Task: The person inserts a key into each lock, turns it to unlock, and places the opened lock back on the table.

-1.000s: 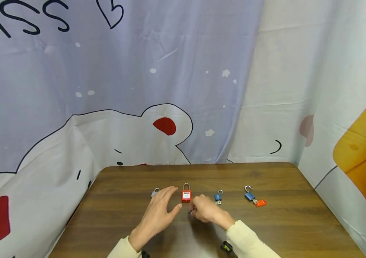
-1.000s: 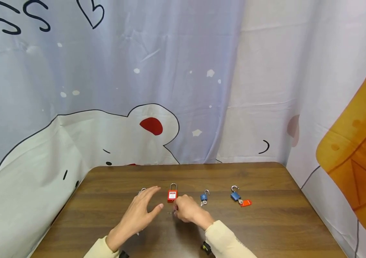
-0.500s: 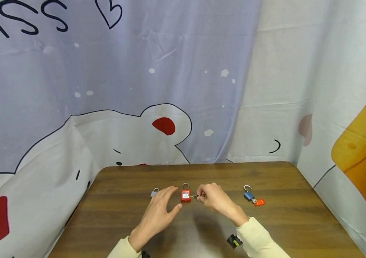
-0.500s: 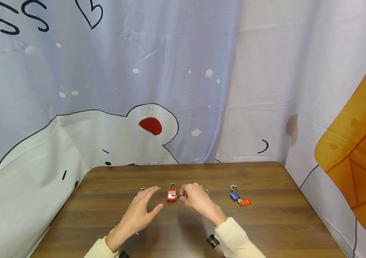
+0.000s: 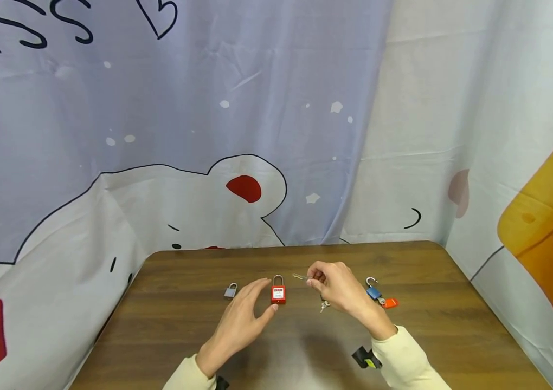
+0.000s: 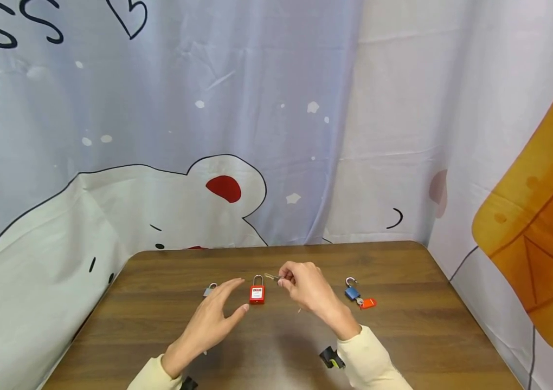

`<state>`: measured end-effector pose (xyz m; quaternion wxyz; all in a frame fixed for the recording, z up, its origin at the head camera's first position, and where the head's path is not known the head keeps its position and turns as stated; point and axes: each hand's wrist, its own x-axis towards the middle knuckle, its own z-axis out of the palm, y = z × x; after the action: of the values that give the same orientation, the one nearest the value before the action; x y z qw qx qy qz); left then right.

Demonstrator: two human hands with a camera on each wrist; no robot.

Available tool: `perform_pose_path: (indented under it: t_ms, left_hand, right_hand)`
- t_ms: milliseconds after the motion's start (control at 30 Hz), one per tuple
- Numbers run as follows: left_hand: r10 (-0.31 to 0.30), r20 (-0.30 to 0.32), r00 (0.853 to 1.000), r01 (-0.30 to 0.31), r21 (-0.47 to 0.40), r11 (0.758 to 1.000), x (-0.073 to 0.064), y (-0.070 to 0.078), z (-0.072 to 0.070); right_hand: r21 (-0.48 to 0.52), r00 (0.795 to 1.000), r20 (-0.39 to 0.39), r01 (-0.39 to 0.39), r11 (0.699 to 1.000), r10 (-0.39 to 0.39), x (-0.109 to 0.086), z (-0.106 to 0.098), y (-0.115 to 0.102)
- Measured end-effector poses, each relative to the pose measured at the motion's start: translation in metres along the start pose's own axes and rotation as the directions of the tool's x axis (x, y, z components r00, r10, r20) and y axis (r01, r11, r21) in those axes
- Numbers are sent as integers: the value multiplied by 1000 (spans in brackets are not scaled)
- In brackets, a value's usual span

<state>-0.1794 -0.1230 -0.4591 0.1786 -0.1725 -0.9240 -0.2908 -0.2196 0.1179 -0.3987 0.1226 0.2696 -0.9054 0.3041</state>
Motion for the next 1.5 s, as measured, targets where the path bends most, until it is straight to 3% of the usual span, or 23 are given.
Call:
perform_pose_path:
  t_ms: [167,333,533,667,767,900,1133,1200,1300,1400,1500]
  left_hand:
    - [54,-52,997,-57,-56,997,7,7,-2]
    - [112,-144,983,-133,-152,979,13,17,-5]
    - [132,-272,953,-223,-339,914,19,33,-12]
    - [139,-328,934,-269,-393,879,21,42,-15]
    - [119,-341,933,-264,-418,870,21,48,-17]
    - [75,-330,941,-229,-456,860,21,54,-20]
    - [49,-316,948,-213,-509,834,21,59,-21]
    - [55,-315,947,-224,-531,817,21,59,-20]
    - [80,-333,939,-266,-560,785,23,62,-20]
    - [115,-371,921,-325,-572,753,23,73,-27]
    - [129,-396,909,-352,-565,746,22,83,-37]
  right_hand:
    - [52,997,-62,47,998,-44,-3,-15,-7]
    - [98,991,-116,81,992,-69,-8,-24,-15]
    - [131,976,-174,154,979,-130,-14,-29,-26]
    - [147,965,-195,208,967,-177,-15,-30,-36]
    - [162,961,-194,230,960,-197,-15,-30,-41]
    - [176,959,-186,245,953,-212,-16,-30,-45]
    - [176,952,-183,277,945,-245,-19,-29,-46]
    - [175,951,-181,281,944,-249,-20,-28,-46]
    - [163,949,-184,285,945,-255,-21,-28,-45]
    - [149,946,-192,290,945,-260,-23,-28,-46]
    - [141,944,-198,293,946,-263,-23,-29,-46]
